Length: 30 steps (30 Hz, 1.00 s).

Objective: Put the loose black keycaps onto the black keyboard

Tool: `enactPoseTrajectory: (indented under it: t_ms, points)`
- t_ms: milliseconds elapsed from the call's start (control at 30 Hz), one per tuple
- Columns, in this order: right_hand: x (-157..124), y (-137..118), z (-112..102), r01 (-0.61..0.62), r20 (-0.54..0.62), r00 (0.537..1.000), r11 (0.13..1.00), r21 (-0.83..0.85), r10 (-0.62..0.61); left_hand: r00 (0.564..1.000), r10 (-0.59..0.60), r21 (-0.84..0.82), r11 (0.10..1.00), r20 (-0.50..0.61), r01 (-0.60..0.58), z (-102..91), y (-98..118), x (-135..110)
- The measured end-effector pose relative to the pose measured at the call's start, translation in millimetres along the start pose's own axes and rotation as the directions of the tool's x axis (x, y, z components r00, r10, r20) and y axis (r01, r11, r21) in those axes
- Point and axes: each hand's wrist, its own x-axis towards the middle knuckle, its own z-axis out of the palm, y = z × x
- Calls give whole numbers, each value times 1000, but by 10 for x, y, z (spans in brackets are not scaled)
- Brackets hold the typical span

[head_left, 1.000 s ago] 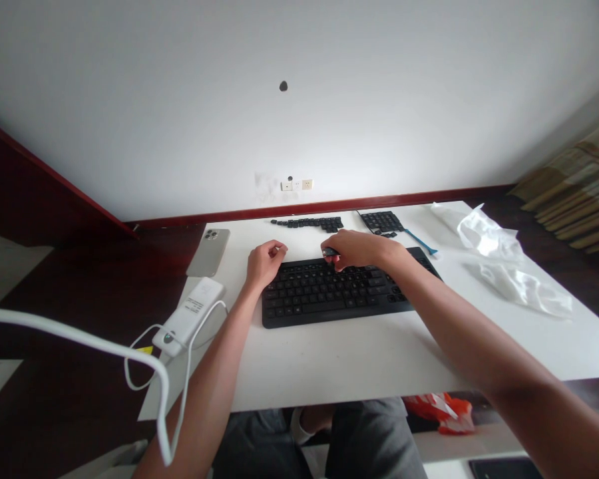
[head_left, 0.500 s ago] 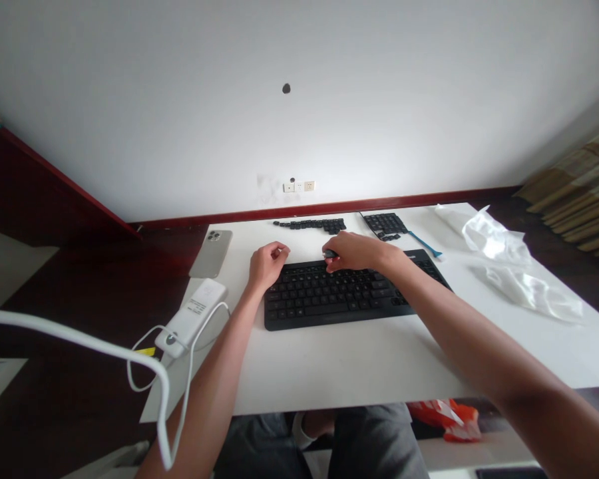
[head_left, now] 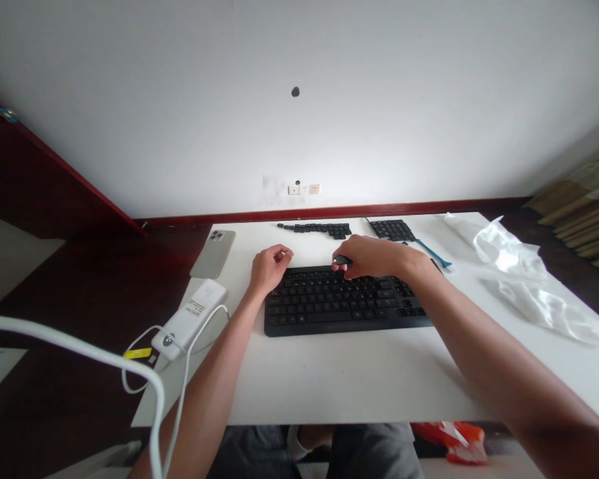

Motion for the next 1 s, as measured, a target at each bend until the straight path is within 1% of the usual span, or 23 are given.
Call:
enactPoseTrajectory:
  t_ms: [267, 433, 633, 800, 1000]
  points:
    - [-35, -76, 25, 29, 47, 999, 999, -12, -29, 1000, -16, 6, 1000, -1, 16, 6, 8, -1]
    - [-26, -61, 55, 4, 74, 997, 1000, 0, -4, 1000, -22, -1, 1000, -2, 22, 4, 28, -7]
    - [-64, -80, 13, -28, 90, 995, 998, -54, 33, 1000, -17, -10, 1000, 0, 17, 7, 16, -3]
    - [-71, -90, -8, -35, 105, 994, 999, -13, 36, 1000, -6, -16, 1000, 1, 6, 3, 17, -4]
    - [-42, -46, 19, -56, 116, 992, 998, 28, 53, 1000, -13, -4, 1000, -1, 13, 2, 33, -7]
